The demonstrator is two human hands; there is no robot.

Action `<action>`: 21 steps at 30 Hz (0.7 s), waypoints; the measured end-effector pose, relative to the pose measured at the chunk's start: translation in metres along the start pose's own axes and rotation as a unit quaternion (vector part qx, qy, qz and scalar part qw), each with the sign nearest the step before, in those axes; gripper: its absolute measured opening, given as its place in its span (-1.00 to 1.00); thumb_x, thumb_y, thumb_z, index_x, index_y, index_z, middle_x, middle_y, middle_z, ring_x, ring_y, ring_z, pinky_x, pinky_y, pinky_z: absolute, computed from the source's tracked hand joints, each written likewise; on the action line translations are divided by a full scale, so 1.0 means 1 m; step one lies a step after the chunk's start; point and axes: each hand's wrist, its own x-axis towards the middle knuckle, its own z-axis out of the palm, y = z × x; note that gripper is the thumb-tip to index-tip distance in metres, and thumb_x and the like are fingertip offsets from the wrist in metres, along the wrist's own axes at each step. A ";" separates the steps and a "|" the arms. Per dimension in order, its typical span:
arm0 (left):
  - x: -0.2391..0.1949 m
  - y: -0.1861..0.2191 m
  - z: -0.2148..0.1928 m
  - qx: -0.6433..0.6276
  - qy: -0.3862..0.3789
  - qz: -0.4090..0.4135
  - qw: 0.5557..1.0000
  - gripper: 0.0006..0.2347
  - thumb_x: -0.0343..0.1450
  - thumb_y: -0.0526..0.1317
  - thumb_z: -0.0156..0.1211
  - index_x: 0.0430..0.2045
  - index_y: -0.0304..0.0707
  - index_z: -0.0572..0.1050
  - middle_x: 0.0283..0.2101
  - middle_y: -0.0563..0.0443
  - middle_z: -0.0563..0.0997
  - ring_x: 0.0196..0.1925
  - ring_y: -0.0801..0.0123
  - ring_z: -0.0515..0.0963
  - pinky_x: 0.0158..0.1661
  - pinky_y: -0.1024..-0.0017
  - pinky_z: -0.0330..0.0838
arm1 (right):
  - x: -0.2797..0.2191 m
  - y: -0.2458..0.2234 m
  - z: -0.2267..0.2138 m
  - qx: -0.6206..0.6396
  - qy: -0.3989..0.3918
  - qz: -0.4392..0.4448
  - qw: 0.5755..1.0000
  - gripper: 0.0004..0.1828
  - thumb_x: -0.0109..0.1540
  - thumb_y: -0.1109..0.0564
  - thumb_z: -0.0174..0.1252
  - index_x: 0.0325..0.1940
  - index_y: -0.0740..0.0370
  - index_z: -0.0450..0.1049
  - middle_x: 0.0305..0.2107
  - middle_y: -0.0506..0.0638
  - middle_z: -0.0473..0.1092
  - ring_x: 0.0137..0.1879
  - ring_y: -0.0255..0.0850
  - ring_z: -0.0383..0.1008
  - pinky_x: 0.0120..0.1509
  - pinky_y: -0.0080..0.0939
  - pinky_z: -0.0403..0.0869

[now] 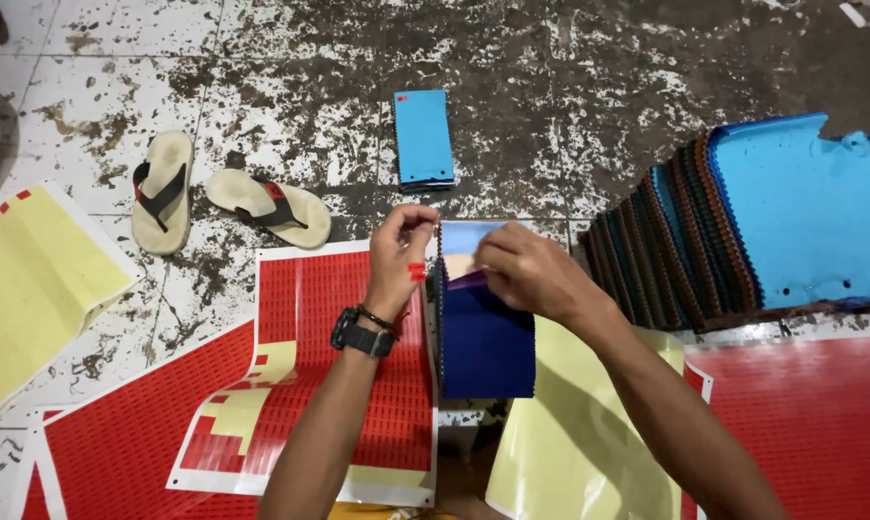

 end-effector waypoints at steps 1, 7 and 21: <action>0.001 0.007 0.004 0.000 0.000 -0.001 1.000 -0.83 0.40 -0.42 0.08 -0.24 -0.19 0.59 -0.26 -0.06 0.63 -0.14 0.24 0.61 -0.13 0.27 0.55 | 0.008 -0.003 -0.003 0.000 -0.001 0.000 1.000 -0.87 0.15 0.27 0.24 -0.43 0.14 0.43 -0.36 -0.01 0.45 -0.20 0.02 0.48 -0.32 -0.03 0.52; 0.005 0.018 0.026 0.125 0.036 0.069 0.989 -0.90 0.48 -0.22 0.11 -0.29 -0.10 0.59 -0.29 0.04 0.63 -0.13 0.15 0.61 -0.03 0.20 0.46 | 0.021 -0.006 -0.005 0.309 -0.041 0.233 0.921 -0.88 0.24 0.20 0.25 -0.16 0.19 0.65 -0.47 0.09 0.57 -0.32 -0.08 0.60 -0.16 -0.08 0.56; 0.020 -0.006 -0.001 0.275 0.151 0.151 0.938 -0.89 0.51 -0.32 0.07 -0.21 -0.18 0.55 -0.35 -0.06 0.65 -0.30 0.09 0.64 -0.23 0.22 0.48 | 0.014 0.015 0.007 0.249 -0.063 0.298 0.919 -0.89 0.26 0.13 0.28 -0.18 0.17 0.65 -0.47 0.10 0.58 -0.31 -0.05 0.61 -0.26 -0.10 0.56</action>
